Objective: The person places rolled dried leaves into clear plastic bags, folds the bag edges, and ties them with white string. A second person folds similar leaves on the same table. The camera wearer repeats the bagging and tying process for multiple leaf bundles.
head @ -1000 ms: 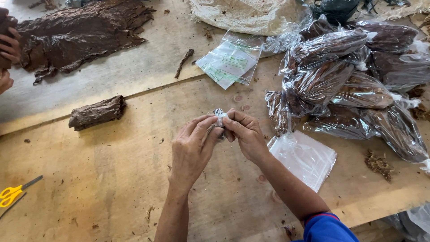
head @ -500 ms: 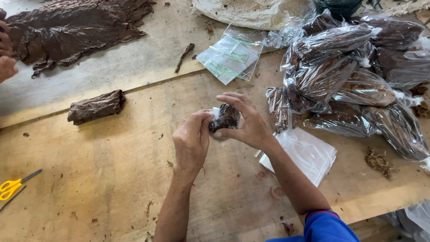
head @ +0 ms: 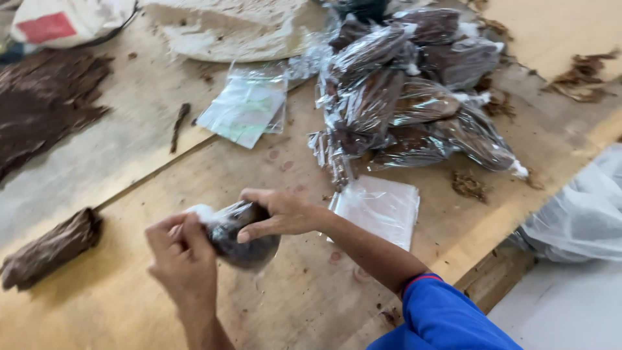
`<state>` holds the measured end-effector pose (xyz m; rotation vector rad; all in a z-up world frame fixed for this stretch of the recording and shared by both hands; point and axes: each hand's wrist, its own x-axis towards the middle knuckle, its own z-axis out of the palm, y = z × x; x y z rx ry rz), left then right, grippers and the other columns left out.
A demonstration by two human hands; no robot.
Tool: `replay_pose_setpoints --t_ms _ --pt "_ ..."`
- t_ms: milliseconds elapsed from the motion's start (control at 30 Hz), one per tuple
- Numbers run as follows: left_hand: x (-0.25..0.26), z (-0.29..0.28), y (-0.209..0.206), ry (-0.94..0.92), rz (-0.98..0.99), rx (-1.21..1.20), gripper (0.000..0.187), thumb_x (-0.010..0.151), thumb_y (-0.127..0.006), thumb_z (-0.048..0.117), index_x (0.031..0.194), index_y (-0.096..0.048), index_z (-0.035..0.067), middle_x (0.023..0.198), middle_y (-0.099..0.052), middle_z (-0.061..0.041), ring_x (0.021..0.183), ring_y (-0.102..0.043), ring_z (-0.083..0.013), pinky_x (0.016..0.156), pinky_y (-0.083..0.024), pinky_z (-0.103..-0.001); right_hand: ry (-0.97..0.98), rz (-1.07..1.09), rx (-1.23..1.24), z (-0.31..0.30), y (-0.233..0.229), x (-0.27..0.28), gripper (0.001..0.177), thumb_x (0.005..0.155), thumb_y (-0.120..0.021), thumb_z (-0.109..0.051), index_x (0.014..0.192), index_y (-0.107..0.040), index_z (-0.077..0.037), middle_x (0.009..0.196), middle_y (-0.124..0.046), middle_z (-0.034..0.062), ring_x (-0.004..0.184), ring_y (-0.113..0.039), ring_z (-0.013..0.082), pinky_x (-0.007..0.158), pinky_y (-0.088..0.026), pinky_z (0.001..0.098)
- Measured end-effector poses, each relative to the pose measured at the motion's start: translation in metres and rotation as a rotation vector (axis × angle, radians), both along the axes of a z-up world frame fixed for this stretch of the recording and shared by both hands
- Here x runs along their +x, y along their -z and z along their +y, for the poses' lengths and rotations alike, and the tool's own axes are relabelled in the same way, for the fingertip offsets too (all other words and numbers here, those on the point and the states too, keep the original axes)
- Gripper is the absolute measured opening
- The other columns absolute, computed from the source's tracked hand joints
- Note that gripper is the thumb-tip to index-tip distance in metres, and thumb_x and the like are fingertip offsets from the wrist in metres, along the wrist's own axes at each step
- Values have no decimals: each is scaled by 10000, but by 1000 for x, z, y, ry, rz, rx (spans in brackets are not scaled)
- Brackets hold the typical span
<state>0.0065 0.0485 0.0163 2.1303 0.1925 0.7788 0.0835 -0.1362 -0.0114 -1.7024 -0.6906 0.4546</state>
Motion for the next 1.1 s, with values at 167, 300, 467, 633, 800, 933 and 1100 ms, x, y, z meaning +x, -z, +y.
replay_pose_setpoints --t_ms 167,300,467,633,800,933,1100 --pt "-2 22 -13 -8 117 298 330 1116 -660 275 1297 -556 19 1065 -778 -145 691 -737 -268 539 -596 -367 -127 55 138 0 32 19 392 879 -776 -303 1131 -587 -71 1018 -683 72 893 -691 175 703 -589 253" --pt "-15 16 -32 -19 75 292 357 1146 -650 220 1358 -526 -39 1044 -748 -210 764 -734 -299 582 -616 -418 275 41 -238 -23 -16 23 424 898 -725 -220 1282 -597 -93 1134 -748 145 947 -765 257 675 -687 250" --pt "-26 3 -45 11 -9 231 342 1125 -684 176 1355 -530 -26 1008 -776 -142 802 -750 -231 519 -568 -334 966 89 453 -102 -17 55 328 930 -728 -271 1165 -593 -84 1066 -718 105 946 -717 196 827 -645 243" --pt "-19 10 -26 8 17 321 421 1095 -682 267 1383 -544 -7 1011 -785 -147 824 -755 -227 559 -591 -353 1243 -236 657 -180 30 84 1114 712 -824 -715 1496 -338 -90 1545 -432 221 1470 -404 345 1237 -288 595" --pt "-19 9 -30 67 42 437 385 1071 -647 252 1366 -556 23 990 -784 -128 496 -649 -158 331 -461 -263 1067 -234 507 -145 1 62 319 952 -742 -241 1246 -624 -193 1404 -623 139 1348 -592 329 1114 -538 497" --pt "-20 16 -24 76 -111 562 310 1070 -693 220 1305 -622 30 917 -787 -57 423 -529 -91 365 -354 -247 722 -259 265 -122 -25 39 209 982 -710 -135 1182 -722 -72 1160 -767 111 1053 -736 170 929 -628 259" --pt "-34 20 -42 118 -75 658 224 1032 -701 276 1207 -708 136 820 -764 75 733 -740 -148 500 -532 -342 225 -446 -505 -128 -17 30 481 951 -678 -302 1361 -610 -60 1524 -535 151 894 -736 211 1026 -523 474"
